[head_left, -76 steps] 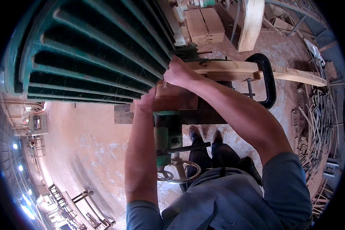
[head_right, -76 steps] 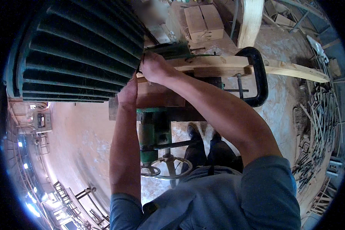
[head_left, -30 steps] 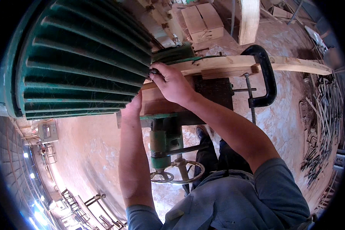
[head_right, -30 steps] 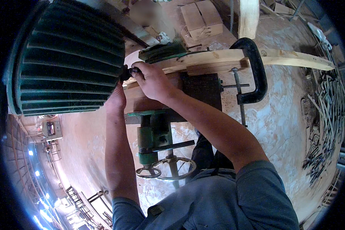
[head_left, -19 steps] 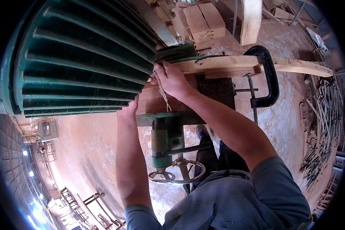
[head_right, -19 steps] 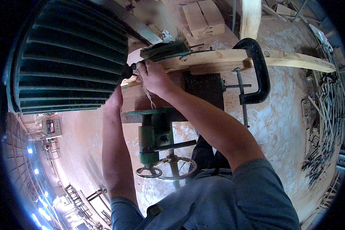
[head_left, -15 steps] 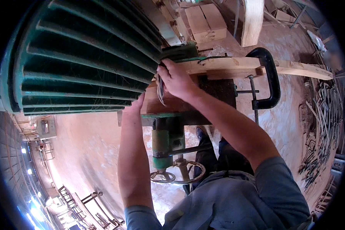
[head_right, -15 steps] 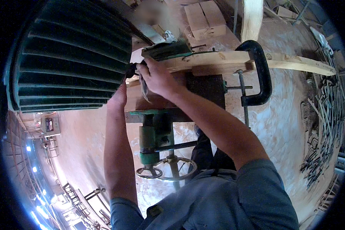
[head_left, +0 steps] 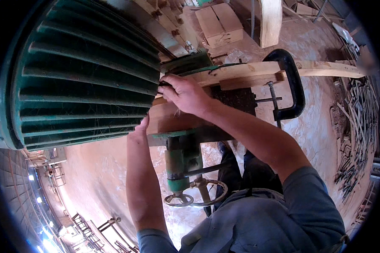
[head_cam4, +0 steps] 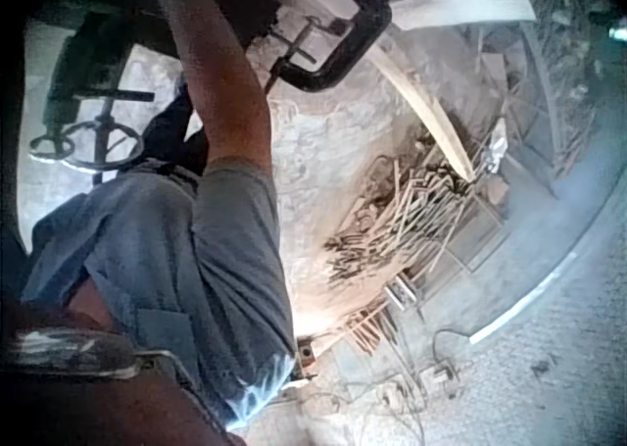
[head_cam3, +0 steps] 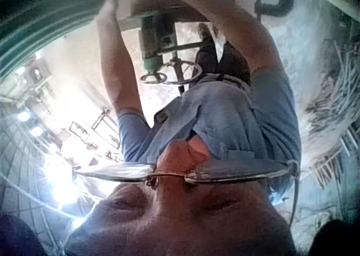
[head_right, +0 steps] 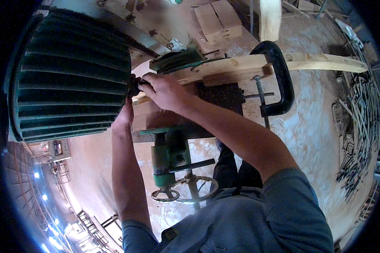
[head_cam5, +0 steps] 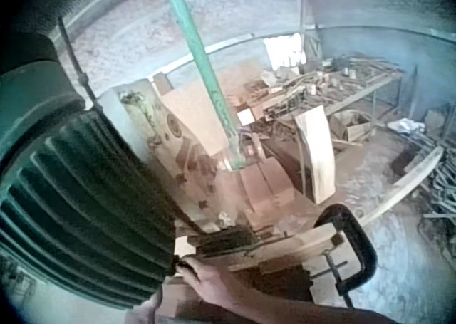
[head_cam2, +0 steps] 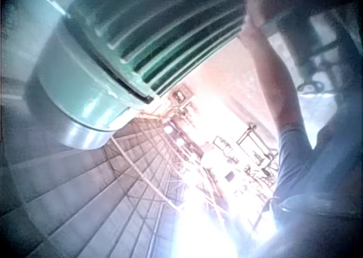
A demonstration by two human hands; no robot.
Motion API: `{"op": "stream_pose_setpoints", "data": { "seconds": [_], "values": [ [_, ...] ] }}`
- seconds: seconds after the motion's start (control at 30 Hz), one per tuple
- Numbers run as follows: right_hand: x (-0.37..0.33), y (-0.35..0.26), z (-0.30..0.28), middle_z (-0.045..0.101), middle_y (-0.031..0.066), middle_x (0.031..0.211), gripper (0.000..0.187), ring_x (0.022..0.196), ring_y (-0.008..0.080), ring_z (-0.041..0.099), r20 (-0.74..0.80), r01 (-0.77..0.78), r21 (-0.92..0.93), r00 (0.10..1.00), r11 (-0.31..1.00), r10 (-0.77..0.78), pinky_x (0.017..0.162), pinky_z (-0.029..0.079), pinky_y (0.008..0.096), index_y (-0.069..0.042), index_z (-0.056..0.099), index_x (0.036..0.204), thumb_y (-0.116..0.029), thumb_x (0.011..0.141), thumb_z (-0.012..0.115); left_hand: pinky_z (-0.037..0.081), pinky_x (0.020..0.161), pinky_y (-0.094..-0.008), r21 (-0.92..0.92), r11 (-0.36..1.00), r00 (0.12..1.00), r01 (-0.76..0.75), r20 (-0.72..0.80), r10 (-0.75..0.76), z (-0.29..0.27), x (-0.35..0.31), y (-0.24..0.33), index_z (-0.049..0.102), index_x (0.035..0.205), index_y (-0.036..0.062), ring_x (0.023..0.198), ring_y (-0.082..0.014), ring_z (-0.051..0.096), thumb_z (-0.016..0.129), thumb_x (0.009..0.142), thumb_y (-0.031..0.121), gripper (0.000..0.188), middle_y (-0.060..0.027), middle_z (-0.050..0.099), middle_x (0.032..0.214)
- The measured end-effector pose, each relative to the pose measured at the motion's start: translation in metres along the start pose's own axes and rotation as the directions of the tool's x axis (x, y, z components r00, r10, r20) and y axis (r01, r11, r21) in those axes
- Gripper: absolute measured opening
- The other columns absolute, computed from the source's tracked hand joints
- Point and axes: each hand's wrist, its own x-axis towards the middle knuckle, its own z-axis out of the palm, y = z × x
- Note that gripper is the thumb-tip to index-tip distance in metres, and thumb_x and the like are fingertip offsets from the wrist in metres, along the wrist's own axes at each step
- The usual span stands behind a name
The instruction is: The person walks through a workshop and uses a wrench to tighten bolts on a green motor mounted on a wooden frame. They repeatedly adjust the bolts and reposition the motor while working at a stationary workstation.
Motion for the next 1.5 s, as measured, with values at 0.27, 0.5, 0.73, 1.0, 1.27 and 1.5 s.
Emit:
{"op": "stream_pose_setpoints", "data": {
  "seconds": [0.27, 0.5, 0.73, 1.0, 1.27, 1.5],
  "values": [
    [0.013, 0.012, 0.008, 0.061, 0.0244, 0.078, 0.024, 0.072, 0.0424, 0.060, -0.068, -0.140, 0.094, 0.987, 0.986, 0.147, 0.063, 0.047, 0.0461, 0.002, 0.054, 0.094, -0.022, 0.090, 0.050, 0.044, 0.083, -0.0307, -0.139, 0.990, 1.000, -0.022, -0.018, 0.020, 0.024, 0.007, 0.001, 0.061, 0.106, 0.0017, 0.090, -0.0173, 0.053, 0.055, 0.092, 0.025, 0.027, -0.0060, 0.060, 0.101],
    [0.021, 0.005, 0.013, 0.060, 0.0275, 0.083, 0.025, 0.081, 0.0463, 0.058, -0.057, -0.169, -0.196, 0.985, 0.966, 0.161, 0.070, 0.046, 0.0527, 0.000, 0.052, 0.100, -0.021, 0.092, 0.040, 0.043, 0.089, -0.0354, 0.327, 0.941, 0.987, -0.090, -0.099, 0.129, 0.026, 0.004, 0.039, 0.060, 0.114, 0.0041, 0.103, -0.0247, 0.055, 0.058, 0.090, 0.026, 0.032, -0.0120, 0.059, 0.118],
    [0.024, -0.006, 0.004, 0.059, 0.0287, 0.095, 0.029, 0.093, 0.0441, 0.057, 0.024, -0.161, -0.276, 0.984, 0.948, 0.174, 0.075, 0.047, 0.0509, 0.001, 0.055, 0.101, -0.022, 0.090, 0.042, 0.044, 0.089, -0.0375, 0.561, 0.819, 0.976, -0.115, -0.091, 0.200, 0.034, 0.002, 0.021, 0.058, 0.117, 0.0075, 0.108, -0.0296, 0.054, 0.056, 0.090, 0.025, 0.032, -0.0125, 0.057, 0.121],
    [0.028, -0.060, 0.003, 0.060, 0.0272, 0.096, 0.031, 0.095, 0.0424, 0.057, 0.067, -0.489, -0.246, 0.853, 0.837, 0.518, 0.078, 0.046, 0.0469, 0.001, 0.060, 0.097, -0.022, 0.087, 0.043, 0.043, 0.091, -0.0396, 0.728, 0.672, 0.968, -0.136, -0.045, 0.245, 0.033, -0.005, -0.038, 0.054, 0.121, 0.0091, 0.112, -0.0327, 0.052, 0.048, 0.093, 0.028, 0.034, -0.0138, 0.054, 0.125],
    [0.024, -0.014, 0.008, 0.060, 0.0268, 0.091, 0.032, 0.091, 0.0428, 0.057, 0.021, -0.465, -0.124, 0.882, 0.876, 0.471, 0.076, 0.045, 0.0482, 0.002, 0.059, 0.094, -0.024, 0.088, 0.041, 0.037, 0.099, -0.0399, 0.468, 0.883, 0.998, 0.029, 0.040, -0.054, 0.023, -0.006, 0.033, 0.050, 0.125, 0.0082, 0.119, -0.0348, 0.045, 0.044, 0.094, 0.032, 0.040, -0.0163, 0.049, 0.130],
    [0.024, -0.012, 0.008, 0.060, 0.0283, 0.091, 0.034, 0.092, 0.0448, 0.056, 0.058, -0.437, -0.116, 0.894, 0.892, 0.445, 0.075, 0.045, 0.0496, 0.002, 0.058, 0.097, -0.025, 0.090, 0.039, 0.036, 0.098, -0.0387, 0.347, 0.937, 0.999, 0.031, 0.000, -0.033, 0.019, 0.000, 0.031, 0.052, 0.124, 0.0073, 0.118, -0.0286, 0.047, 0.052, 0.092, 0.030, 0.040, -0.0147, 0.050, 0.129]
  ]
}}
